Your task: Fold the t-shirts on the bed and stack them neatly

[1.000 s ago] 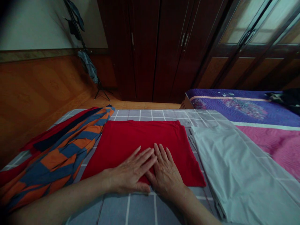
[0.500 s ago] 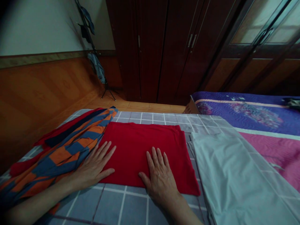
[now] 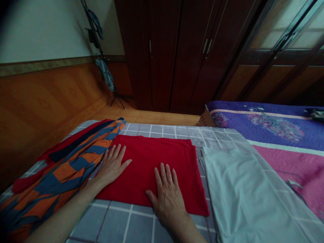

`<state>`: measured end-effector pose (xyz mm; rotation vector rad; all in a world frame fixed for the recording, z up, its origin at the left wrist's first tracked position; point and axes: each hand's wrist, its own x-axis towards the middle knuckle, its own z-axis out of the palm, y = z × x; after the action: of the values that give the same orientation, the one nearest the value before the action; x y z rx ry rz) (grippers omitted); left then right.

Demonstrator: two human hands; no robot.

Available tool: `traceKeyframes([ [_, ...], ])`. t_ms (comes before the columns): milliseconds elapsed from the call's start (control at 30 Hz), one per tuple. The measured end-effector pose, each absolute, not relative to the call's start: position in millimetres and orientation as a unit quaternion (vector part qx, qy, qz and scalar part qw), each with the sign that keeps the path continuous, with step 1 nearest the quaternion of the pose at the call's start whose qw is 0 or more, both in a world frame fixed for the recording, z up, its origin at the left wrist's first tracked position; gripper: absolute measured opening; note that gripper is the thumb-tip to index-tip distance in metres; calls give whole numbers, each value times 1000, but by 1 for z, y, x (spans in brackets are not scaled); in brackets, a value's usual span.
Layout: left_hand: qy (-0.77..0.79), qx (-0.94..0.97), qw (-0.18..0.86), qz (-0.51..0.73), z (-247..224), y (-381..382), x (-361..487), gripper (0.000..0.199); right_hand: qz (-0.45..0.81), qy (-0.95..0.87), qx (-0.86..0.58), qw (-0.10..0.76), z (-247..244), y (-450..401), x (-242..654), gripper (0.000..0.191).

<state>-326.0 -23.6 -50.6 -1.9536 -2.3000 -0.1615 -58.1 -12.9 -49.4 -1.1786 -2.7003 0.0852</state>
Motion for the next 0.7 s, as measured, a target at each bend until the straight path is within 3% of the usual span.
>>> traceKeyframes([
  [333, -730, -675, 72, -73, -47, -35, -338, 62, 26, -912, -398, 94, -50, -13, -57, 68],
  [500, -606, -792, -11, -76, -40, -41, -304, 53, 28, -912, -398, 91, -49, -11, -58, 67],
  [700, -606, -790, -28, -89, -39, -43, -303, 55, 50, -912, -402, 56, -38, -23, -76, 63],
])
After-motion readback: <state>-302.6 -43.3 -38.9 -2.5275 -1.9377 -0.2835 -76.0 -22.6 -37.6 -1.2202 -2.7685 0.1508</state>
